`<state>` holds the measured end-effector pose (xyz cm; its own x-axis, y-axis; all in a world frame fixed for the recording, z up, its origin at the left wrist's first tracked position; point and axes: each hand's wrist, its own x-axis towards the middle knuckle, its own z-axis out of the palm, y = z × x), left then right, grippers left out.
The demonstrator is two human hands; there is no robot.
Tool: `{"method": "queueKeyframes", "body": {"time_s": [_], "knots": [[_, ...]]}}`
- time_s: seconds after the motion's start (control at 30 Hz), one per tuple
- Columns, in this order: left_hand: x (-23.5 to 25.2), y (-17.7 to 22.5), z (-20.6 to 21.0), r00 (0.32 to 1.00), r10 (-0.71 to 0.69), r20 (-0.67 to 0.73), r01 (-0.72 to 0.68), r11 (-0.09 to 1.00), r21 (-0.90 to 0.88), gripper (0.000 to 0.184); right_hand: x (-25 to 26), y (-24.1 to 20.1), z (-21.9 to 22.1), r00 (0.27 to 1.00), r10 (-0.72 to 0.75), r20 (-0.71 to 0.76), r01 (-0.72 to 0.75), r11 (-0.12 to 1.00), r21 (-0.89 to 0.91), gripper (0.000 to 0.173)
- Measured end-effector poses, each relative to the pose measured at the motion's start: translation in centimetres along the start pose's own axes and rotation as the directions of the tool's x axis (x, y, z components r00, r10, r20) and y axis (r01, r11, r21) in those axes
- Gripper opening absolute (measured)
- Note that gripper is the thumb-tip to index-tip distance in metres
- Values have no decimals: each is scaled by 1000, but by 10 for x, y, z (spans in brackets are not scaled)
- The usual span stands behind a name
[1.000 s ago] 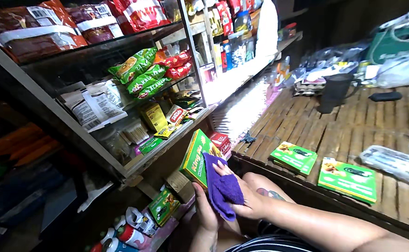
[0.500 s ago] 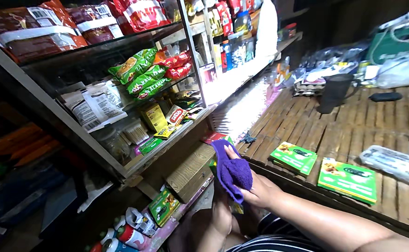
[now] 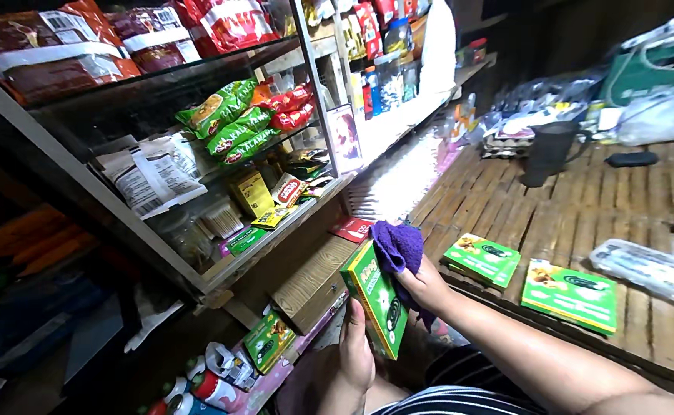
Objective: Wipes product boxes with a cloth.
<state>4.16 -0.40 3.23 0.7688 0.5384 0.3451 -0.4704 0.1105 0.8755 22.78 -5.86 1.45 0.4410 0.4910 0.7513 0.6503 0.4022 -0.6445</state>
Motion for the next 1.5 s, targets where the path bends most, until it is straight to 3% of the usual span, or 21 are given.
{"method": "queueKeyframes", "body": {"time_s": [0.1, 0.17, 0.3, 0.43, 0.53, 0.63, 0.73, 0.8, 0.87, 0.97, 1.13, 1.23, 1.3, 1.5], "knots": [[1, 4, 1, 997, 54, -63, -58, 996, -62, 77, -3, 3, -2, 996, 54, 64, -57, 998, 36, 52], [4, 8, 3, 992, 68, -108, -83, 987, -140, 72, -3, -3, -4, 980, 158, 121, -175, 974, 144, 46], [9, 14, 3, 986, 74, -152, -112, 958, -262, 66, 6, -22, -11, 839, 476, 264, -544, 722, 427, 54], [13, 15, 0, 986, 44, -159, -88, 956, -281, 70, 11, -39, -17, 812, 532, 240, -569, 632, 526, 45], [15, 17, 1, 972, 36, -232, -79, 981, -180, 70, 11, -51, -15, 843, 521, 135, -498, 660, 563, 46], [20, 15, -2, 934, 32, -355, -24, 999, 25, 61, 8, -39, -16, 894, 446, -39, -365, 776, 514, 51], [16, 6, -4, 942, 97, -320, -51, 988, 149, 73, 4, -36, -20, 963, 147, -224, -71, 946, 317, 40], [10, 1, 3, 963, 152, -224, -117, 980, 160, 90, 3, -32, -23, 963, -96, -254, 142, 975, 171, 32], [3, 0, 13, 976, 153, -155, -136, 984, 117, 103, 0, -32, -22, 940, -248, -233, 270, 960, 68, 26], [-5, 0, 17, 971, 179, -159, -173, 984, 48, 106, -10, -33, -18, 928, -342, -149, 352, 935, 49, 27], [-7, -2, 12, 948, 263, -182, -278, 959, -59, 114, -14, -49, -3, 936, -351, 17, 322, 875, 363, 26], [-13, 3, 8, 952, 229, -204, -257, 958, -128, 94, -20, -51, -2, 888, -452, 87, 431, 883, 188, 37], [-17, 9, 7, 958, 208, -200, -236, 964, -127, 95, -22, -52, 1, 867, -489, 93, 481, 872, 95, 39], [-24, 25, 10, 962, 172, -212, -202, 971, -126, 97, -28, -52, 10, 864, -498, 76, 494, 867, 59, 39]]}}
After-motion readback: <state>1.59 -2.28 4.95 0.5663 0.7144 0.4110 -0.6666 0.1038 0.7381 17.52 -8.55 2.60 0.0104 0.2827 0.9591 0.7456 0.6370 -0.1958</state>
